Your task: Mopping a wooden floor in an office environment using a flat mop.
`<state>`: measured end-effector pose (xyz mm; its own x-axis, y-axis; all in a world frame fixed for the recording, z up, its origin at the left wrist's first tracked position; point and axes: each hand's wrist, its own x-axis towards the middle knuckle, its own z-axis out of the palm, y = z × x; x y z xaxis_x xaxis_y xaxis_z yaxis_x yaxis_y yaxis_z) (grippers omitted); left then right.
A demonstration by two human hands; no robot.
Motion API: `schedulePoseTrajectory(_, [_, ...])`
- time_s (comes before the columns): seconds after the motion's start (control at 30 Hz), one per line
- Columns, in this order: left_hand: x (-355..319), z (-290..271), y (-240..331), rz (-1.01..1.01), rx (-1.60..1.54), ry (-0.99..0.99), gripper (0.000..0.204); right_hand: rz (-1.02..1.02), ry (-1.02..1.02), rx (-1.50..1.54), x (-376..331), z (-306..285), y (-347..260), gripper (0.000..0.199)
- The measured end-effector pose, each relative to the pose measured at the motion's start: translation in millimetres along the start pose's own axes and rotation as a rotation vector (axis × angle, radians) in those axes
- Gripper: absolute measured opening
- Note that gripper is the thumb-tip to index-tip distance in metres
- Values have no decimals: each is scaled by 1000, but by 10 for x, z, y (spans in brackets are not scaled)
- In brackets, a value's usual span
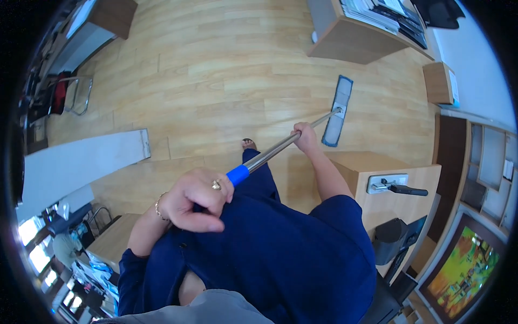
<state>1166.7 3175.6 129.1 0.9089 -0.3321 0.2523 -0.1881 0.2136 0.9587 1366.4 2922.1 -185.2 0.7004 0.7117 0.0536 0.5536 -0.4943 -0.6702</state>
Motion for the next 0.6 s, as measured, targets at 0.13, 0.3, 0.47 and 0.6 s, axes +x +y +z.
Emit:
schedulePoseTrajectory(0.13, [-890, 90, 537, 63, 69, 20, 31, -8, -98, 15, -204, 457, -977, 20])
schedulePoseTrajectory(0.3, [-2246, 657, 1195, 136, 149, 182, 33, -261, -223, 63, -605, 1320, -2136, 17])
schedulePoseTrajectory(0.47, [-3589, 1316, 1775, 129, 258, 337, 29, -430, -423, 17, -1013, 2225, -3393, 13])
schedulePoseTrajectory(0.6, [-4372, 1902, 2246, 62, 380, 407, 28, -550, -620, -10, -1464, 2683, -4416, 10])
